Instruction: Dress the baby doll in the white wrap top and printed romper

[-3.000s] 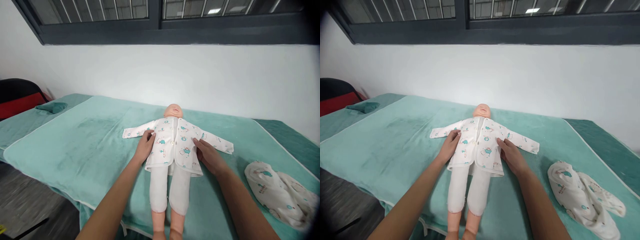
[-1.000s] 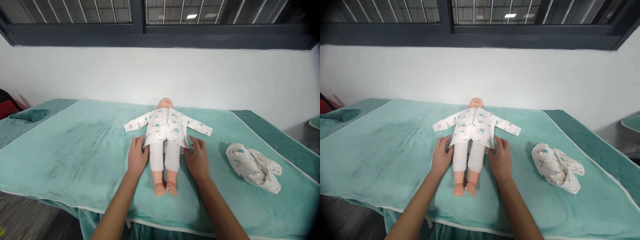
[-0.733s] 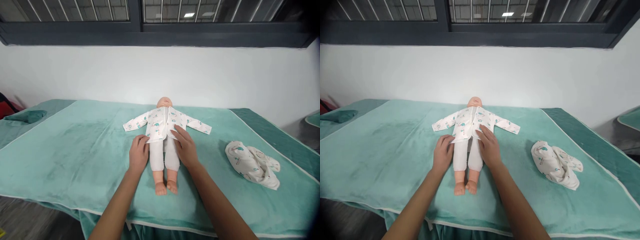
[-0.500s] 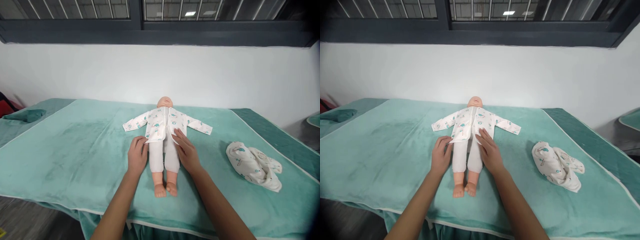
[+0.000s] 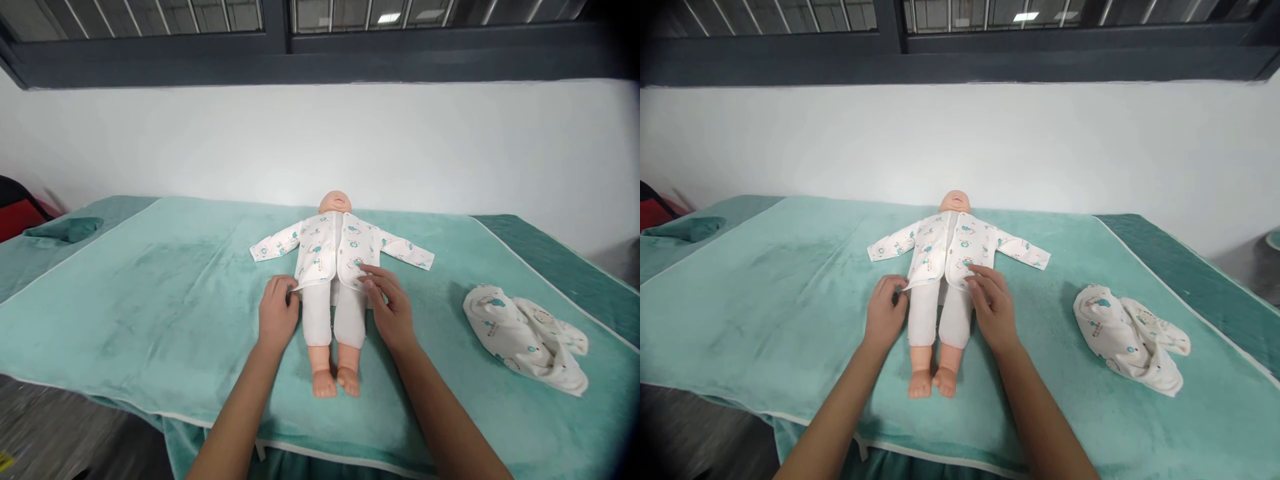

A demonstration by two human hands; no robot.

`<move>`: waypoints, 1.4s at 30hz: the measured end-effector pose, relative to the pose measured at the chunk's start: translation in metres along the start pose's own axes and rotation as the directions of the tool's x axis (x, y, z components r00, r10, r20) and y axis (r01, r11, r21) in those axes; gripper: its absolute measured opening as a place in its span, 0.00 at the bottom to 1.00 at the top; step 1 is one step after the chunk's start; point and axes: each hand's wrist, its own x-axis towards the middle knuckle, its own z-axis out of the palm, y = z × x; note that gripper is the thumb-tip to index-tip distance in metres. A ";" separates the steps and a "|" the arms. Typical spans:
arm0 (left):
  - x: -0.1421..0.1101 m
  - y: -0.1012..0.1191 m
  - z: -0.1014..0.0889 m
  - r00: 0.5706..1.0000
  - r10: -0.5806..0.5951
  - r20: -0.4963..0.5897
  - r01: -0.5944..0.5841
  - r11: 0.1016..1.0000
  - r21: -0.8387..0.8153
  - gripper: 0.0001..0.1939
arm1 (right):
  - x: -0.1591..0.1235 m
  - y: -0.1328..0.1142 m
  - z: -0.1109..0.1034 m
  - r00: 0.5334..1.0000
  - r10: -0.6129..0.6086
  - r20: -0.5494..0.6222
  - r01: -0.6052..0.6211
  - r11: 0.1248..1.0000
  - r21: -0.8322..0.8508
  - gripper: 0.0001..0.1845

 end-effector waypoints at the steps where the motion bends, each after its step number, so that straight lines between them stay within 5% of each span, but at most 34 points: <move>1: 0.000 0.000 0.000 1.000 -0.007 0.007 0.007 1.000 0.000 0.13 | 0.000 0.000 0.000 0.998 0.051 -0.041 -0.050 0.999 0.016 0.12; 7: 0.001 0.000 0.001 0.999 -0.047 0.022 0.048 0.998 -0.035 0.12 | 0.004 0.003 0.001 0.910 0.407 -0.079 -0.380 0.895 0.233 0.19; 15: 0.001 0.001 -0.001 0.995 -0.095 0.040 0.097 0.992 -0.074 0.12 | 0.006 0.001 0.002 0.875 0.483 -0.031 -0.466 0.858 0.216 0.21; 34: 0.001 0.003 -0.004 0.988 -0.145 0.046 0.150 0.976 -0.156 0.07 | 0.003 0.002 -0.007 0.852 0.511 -0.110 -0.477 0.846 0.240 0.21; 39: -0.006 0.001 -0.010 0.983 -0.173 0.054 0.180 0.971 -0.159 0.05 | -0.031 0.006 -0.039 0.874 0.461 -0.155 -0.465 0.885 0.013 0.20; 42: -0.015 -0.002 -0.017 0.975 -0.214 0.060 0.222 0.958 -0.181 0.04 | -0.053 0.011 -0.078 0.954 0.218 -0.205 -0.272 0.919 -0.287 0.15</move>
